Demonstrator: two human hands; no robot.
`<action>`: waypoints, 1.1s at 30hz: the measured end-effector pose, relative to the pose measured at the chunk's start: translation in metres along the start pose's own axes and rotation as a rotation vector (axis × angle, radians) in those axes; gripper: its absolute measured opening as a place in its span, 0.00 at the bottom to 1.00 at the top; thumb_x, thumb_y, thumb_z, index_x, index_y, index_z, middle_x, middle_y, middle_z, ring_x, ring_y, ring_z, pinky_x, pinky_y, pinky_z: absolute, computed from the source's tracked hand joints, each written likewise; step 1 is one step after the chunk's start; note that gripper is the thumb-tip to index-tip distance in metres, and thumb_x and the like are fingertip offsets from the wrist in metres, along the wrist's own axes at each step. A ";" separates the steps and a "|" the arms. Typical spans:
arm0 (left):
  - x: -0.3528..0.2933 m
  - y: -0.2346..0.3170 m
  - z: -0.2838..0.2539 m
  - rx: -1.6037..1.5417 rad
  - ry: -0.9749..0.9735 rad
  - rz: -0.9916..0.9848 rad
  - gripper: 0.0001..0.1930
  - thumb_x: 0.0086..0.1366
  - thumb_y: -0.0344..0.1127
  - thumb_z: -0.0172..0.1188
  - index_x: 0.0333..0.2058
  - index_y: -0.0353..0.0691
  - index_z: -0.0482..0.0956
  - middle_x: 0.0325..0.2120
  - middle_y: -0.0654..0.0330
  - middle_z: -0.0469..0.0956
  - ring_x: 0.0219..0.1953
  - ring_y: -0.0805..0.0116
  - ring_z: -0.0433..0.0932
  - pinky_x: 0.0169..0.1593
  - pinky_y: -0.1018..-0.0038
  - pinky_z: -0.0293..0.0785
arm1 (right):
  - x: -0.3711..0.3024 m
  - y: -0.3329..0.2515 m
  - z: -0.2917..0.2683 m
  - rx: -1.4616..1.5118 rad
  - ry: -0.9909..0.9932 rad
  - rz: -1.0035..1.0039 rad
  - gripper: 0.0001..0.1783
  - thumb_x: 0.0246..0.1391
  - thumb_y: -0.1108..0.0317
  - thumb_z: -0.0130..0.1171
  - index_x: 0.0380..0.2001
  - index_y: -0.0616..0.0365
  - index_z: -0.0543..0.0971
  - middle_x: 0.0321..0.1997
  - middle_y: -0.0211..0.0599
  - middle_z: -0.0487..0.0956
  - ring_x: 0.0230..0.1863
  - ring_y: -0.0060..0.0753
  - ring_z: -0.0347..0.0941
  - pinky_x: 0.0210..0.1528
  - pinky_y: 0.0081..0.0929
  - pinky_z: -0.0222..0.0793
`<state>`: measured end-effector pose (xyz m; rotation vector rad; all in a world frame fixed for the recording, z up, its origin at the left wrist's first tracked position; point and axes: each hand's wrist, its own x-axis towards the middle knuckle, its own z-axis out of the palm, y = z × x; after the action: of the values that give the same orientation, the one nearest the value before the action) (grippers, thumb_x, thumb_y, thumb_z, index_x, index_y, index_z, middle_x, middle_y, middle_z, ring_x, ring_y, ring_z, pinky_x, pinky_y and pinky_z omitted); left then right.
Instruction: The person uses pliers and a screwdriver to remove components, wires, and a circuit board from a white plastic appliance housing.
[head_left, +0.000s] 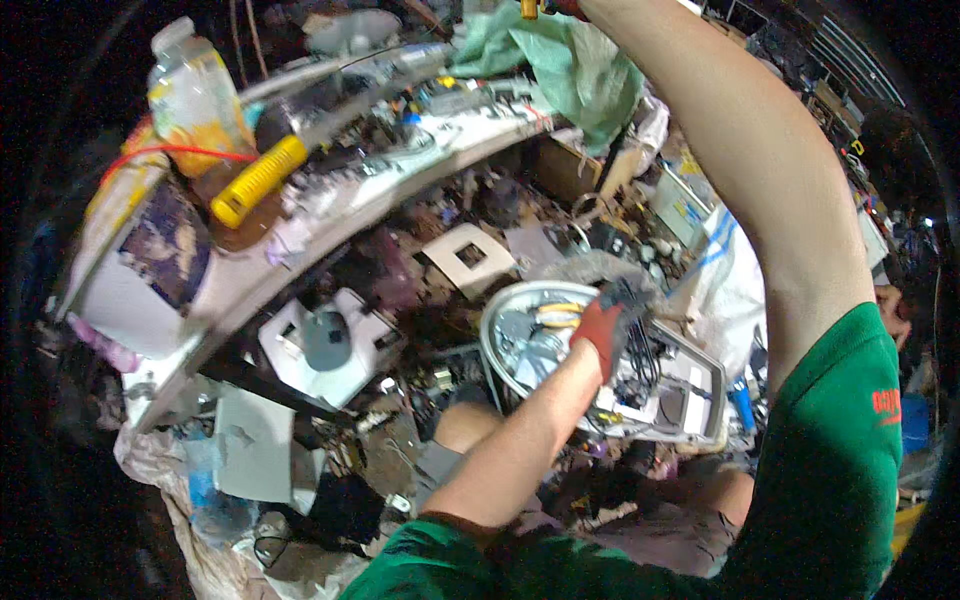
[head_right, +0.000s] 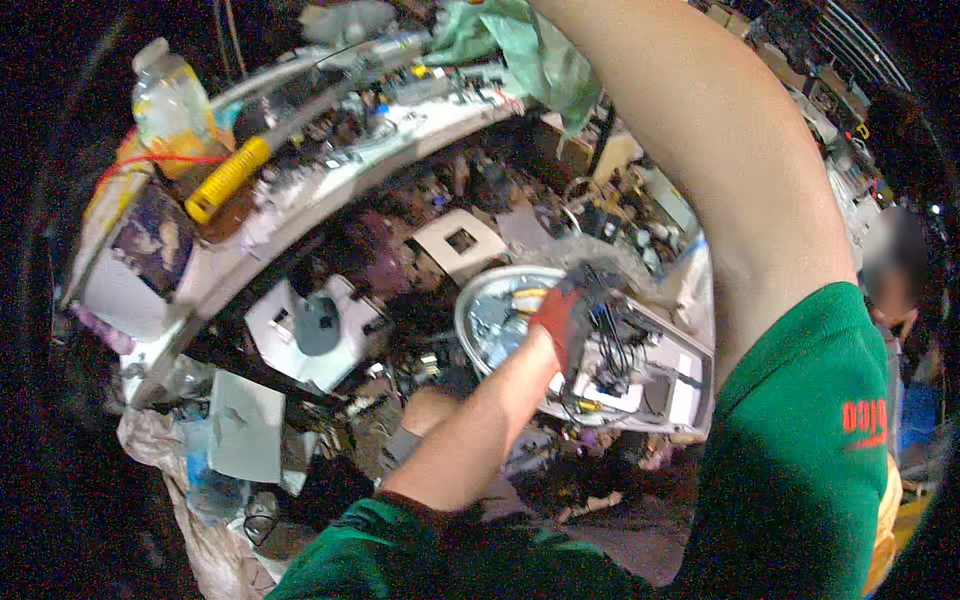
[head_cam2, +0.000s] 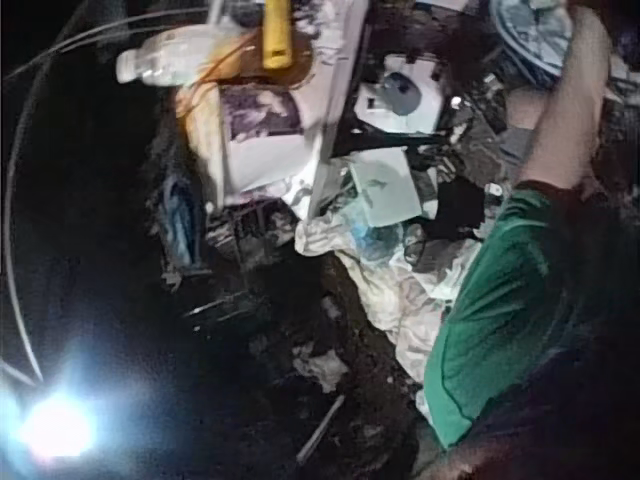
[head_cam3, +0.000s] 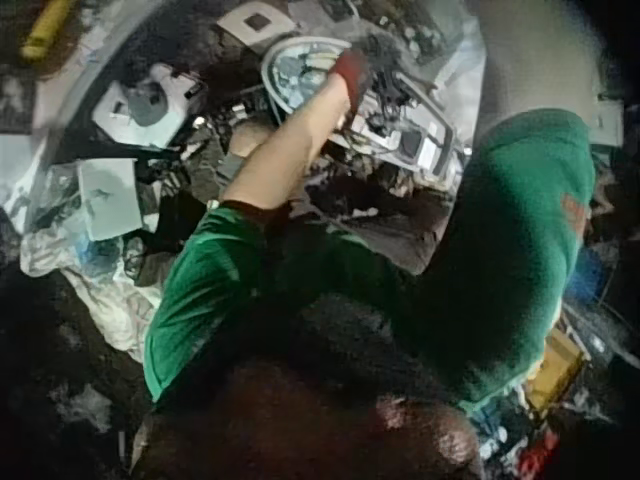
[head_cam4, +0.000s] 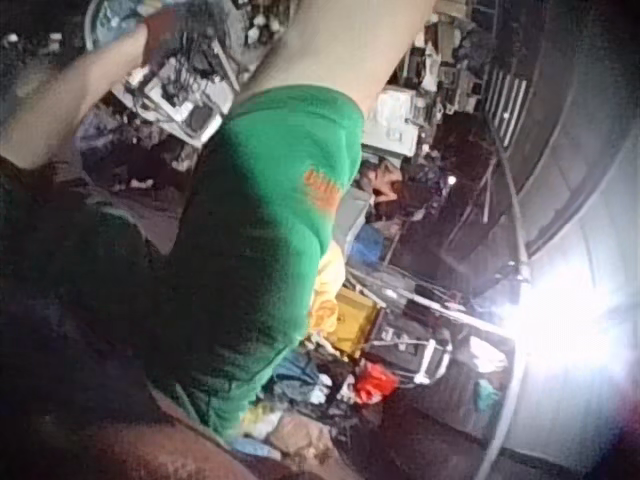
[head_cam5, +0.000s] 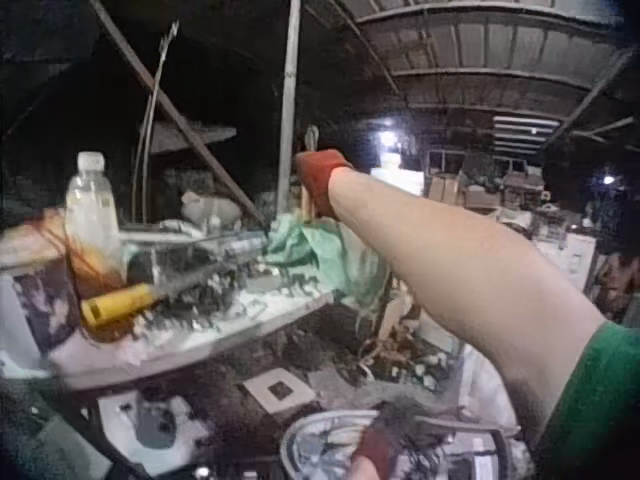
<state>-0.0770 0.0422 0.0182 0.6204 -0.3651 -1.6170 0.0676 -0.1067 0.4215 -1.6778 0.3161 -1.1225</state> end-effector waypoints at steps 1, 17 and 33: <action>0.006 0.002 -0.012 -0.088 -0.063 0.056 0.15 0.65 0.36 0.56 0.51 0.45 0.77 0.44 0.62 0.80 0.43 0.66 0.78 0.50 0.69 0.74 | -0.014 0.008 0.006 -0.027 -0.033 -0.001 0.19 0.56 0.52 0.58 0.35 0.58 0.80 0.29 0.34 0.77 0.28 0.33 0.73 0.31 0.30 0.68; -0.062 0.039 0.044 -0.184 -0.310 0.035 0.25 0.65 0.37 0.56 0.59 0.34 0.67 0.55 0.48 0.72 0.57 0.52 0.72 0.61 0.57 0.68 | -0.511 0.087 -0.178 -0.311 0.199 0.424 0.43 0.41 0.60 0.75 0.60 0.60 0.68 0.49 0.36 0.78 0.47 0.25 0.72 0.50 0.28 0.70; -0.032 -0.026 0.063 0.335 -0.256 -0.037 0.30 0.62 0.32 0.60 0.62 0.37 0.63 0.54 0.57 0.73 0.55 0.65 0.73 0.60 0.64 0.68 | -0.555 0.138 -0.206 0.881 0.334 0.672 0.15 0.62 0.66 0.53 0.50 0.62 0.76 0.42 0.36 0.82 0.40 0.27 0.79 0.43 0.27 0.77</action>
<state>-0.1331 0.0698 0.0596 0.6741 -0.8291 -1.6893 -0.3458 0.0840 0.0191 -0.5323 0.4628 -0.8235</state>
